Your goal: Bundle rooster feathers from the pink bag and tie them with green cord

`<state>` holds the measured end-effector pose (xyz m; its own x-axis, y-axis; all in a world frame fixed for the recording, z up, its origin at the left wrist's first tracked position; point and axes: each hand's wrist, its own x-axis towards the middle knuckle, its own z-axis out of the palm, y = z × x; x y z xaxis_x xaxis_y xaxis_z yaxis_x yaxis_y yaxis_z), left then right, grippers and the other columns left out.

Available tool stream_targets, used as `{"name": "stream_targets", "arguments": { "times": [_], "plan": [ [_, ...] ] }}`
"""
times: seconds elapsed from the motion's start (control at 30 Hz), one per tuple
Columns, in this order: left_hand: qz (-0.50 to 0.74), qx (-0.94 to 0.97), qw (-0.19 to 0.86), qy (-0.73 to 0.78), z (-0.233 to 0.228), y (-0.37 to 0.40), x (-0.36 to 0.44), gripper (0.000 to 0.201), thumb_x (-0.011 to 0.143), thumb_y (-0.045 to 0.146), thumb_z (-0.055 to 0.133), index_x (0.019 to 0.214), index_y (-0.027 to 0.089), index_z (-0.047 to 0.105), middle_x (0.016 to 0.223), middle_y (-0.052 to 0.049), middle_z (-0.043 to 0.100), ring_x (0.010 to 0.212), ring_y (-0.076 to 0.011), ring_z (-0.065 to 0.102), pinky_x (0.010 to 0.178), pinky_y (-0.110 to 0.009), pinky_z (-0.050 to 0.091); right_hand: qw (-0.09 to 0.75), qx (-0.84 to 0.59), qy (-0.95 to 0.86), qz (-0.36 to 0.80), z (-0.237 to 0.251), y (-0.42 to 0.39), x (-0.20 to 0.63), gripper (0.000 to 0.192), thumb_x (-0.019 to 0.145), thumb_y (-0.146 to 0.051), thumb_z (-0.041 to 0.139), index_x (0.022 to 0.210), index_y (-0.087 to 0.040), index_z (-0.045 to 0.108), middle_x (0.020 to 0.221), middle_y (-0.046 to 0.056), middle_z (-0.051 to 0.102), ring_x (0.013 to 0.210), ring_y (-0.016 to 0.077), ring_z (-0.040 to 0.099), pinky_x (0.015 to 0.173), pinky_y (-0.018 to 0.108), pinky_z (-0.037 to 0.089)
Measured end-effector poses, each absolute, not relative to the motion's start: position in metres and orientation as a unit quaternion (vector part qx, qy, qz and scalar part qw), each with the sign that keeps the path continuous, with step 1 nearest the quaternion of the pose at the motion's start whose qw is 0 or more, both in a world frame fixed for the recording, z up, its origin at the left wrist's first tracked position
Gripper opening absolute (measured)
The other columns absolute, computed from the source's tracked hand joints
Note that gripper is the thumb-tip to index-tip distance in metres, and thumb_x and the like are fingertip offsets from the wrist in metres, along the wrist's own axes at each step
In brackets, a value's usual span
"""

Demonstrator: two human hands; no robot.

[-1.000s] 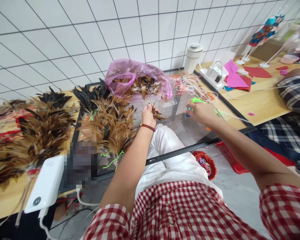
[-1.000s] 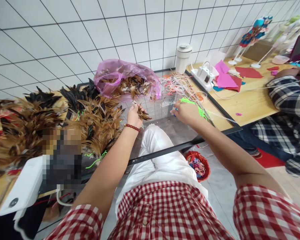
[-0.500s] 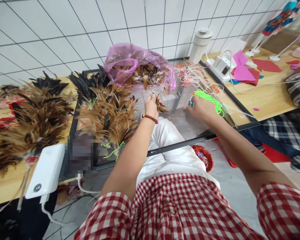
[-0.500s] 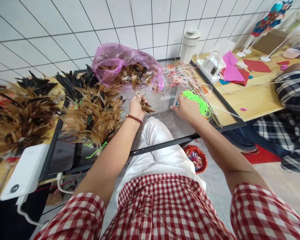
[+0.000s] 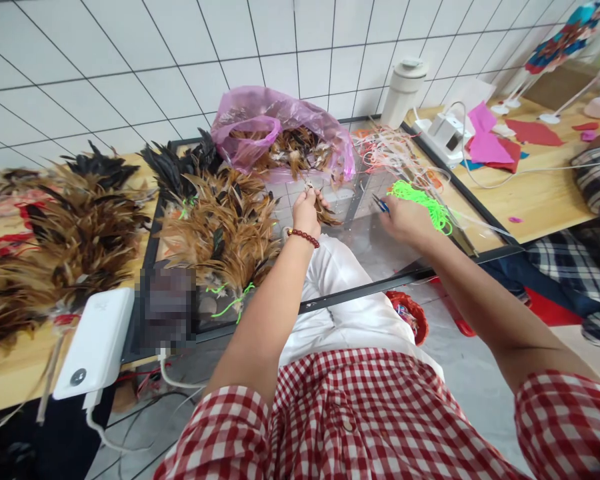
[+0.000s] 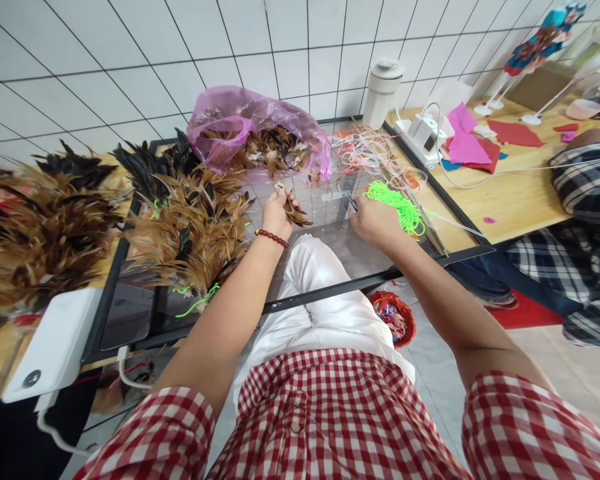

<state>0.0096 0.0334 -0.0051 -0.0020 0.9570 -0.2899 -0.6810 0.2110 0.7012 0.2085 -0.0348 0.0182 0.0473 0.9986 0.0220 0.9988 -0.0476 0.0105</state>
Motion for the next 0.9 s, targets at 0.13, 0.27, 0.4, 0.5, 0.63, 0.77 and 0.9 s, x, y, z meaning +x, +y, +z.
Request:
{"name": "stream_targets", "arguments": {
  "times": [0.13, 0.27, 0.4, 0.5, 0.63, 0.77, 0.9],
  "plan": [
    [0.6, 0.204, 0.667, 0.392, -0.004, 0.031, 0.012, 0.029, 0.099, 0.024, 0.06, 0.072, 0.017, 0.05, 0.058, 0.007, 0.049, 0.047, -0.0035, 0.047, 0.058, -0.016, 0.043, 0.086, -0.679, -0.724, -0.085, 0.022, -0.032, 0.198, 0.05, 0.096, -0.023, 0.039, 0.141, -0.01, 0.057, 0.121, 0.021, 0.073, 0.103, 0.0349, 0.069, 0.08, 0.042, 0.05],
    [0.595, 0.254, 0.63, 0.429, -0.006, 0.029, 0.017, 0.028, 0.097, 0.025, 0.062, 0.072, 0.018, 0.052, 0.058, 0.008, 0.049, 0.046, -0.0031, 0.046, 0.054, -0.016, 0.04, 0.11, -0.642, -0.747, -0.133, 0.021, -0.021, 0.203, 0.041, 0.095, -0.021, 0.042, 0.128, -0.011, 0.063, 0.13, 0.022, 0.066, 0.112, 0.0331, 0.062, 0.091, 0.045, 0.048],
    [0.586, 0.284, 0.617, 0.442, -0.008, 0.029, 0.02, 0.029, 0.095, 0.026, 0.064, 0.07, 0.018, 0.052, 0.06, 0.007, 0.05, 0.046, -0.0036, 0.047, 0.053, -0.017, 0.039, 0.106, -0.634, -0.752, -0.148, 0.017, -0.022, 0.219, 0.033, 0.094, -0.022, 0.044, 0.118, -0.014, 0.064, 0.137, 0.02, 0.064, 0.117, 0.0345, 0.06, 0.097, 0.051, 0.044],
    [0.584, 0.294, 0.614, 0.442, -0.009, 0.03, 0.019, 0.028, 0.096, 0.026, 0.062, 0.071, 0.018, 0.053, 0.06, 0.007, 0.05, 0.047, -0.0037, 0.048, 0.054, -0.017, 0.039, 0.127, -0.626, -0.751, -0.167, 0.02, -0.033, 0.232, 0.027, 0.096, -0.024, 0.044, 0.113, -0.018, 0.065, 0.134, 0.017, 0.069, 0.126, 0.0356, 0.058, 0.104, 0.058, 0.039],
    [0.583, 0.295, 0.617, 0.439, -0.009, 0.03, 0.018, 0.027, 0.098, 0.021, 0.058, 0.072, 0.017, 0.053, 0.059, 0.007, 0.05, 0.046, -0.0034, 0.048, 0.054, -0.017, 0.039, 0.205, -0.653, -0.71, -0.165, 0.037, -0.05, 0.25, 0.02, 0.097, -0.027, 0.048, 0.107, -0.02, 0.064, 0.141, 0.02, 0.067, 0.132, 0.032, 0.058, 0.109, 0.052, 0.041],
    [0.588, 0.273, 0.628, 0.43, -0.009, 0.031, 0.018, 0.027, 0.098, 0.021, 0.058, 0.072, 0.018, 0.053, 0.057, 0.007, 0.051, 0.046, -0.0041, 0.048, 0.053, -0.017, 0.039, 0.306, -0.704, -0.64, -0.023, 0.055, -0.061, 0.254, 0.031, 0.101, -0.03, 0.041, 0.124, -0.015, 0.057, 0.111, 0.019, 0.077, 0.088, 0.0226, 0.072, 0.084, 0.036, 0.051],
    [0.598, 0.254, 0.636, 0.416, -0.009, 0.032, 0.018, 0.027, 0.095, 0.023, 0.065, 0.071, 0.018, 0.053, 0.057, 0.007, 0.051, 0.046, -0.004, 0.048, 0.054, -0.017, 0.04, 0.246, -0.697, -0.673, 0.025, 0.048, -0.051, 0.224, 0.036, 0.101, -0.037, 0.042, 0.121, -0.016, 0.063, 0.107, 0.016, 0.075, 0.097, 0.0265, 0.068, 0.089, 0.037, 0.048]
  ]
}}
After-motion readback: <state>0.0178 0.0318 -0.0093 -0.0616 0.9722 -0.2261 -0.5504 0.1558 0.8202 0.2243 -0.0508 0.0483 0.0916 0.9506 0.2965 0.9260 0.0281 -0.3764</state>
